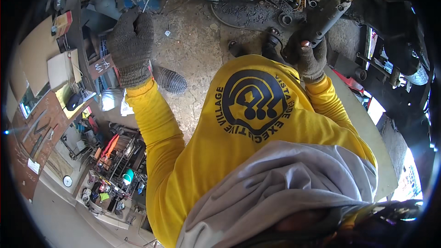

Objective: The person welds a circular metal wire cage on a workbench. They use a handheld welding tool to join metal wires together, frequently creating bright sparks during the process.

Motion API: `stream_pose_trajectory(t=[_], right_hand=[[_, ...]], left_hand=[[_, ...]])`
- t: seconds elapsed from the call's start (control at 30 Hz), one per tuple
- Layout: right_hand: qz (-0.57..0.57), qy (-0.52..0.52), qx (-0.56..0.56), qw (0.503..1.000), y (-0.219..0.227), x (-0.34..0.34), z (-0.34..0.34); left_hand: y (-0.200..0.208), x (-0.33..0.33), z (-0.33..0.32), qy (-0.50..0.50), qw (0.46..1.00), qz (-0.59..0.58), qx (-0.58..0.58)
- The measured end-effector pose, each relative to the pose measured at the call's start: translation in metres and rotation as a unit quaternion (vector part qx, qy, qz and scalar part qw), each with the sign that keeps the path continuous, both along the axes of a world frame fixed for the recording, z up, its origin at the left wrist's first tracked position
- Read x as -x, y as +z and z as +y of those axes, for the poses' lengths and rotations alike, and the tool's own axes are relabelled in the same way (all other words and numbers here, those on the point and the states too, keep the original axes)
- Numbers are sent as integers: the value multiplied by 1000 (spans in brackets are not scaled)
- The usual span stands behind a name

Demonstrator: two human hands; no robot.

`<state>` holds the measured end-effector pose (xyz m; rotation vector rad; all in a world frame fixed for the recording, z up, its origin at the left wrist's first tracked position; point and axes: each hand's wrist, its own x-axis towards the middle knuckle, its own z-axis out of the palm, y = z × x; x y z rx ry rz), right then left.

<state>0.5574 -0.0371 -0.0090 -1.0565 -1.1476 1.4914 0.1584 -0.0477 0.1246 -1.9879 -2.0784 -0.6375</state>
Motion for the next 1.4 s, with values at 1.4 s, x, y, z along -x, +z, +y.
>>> stream_pose_trajectory(t=[1.4], right_hand=[[89,22,-11,996,18,2,0]], left_hand=[[-1,3,0,4,999,35,4]])
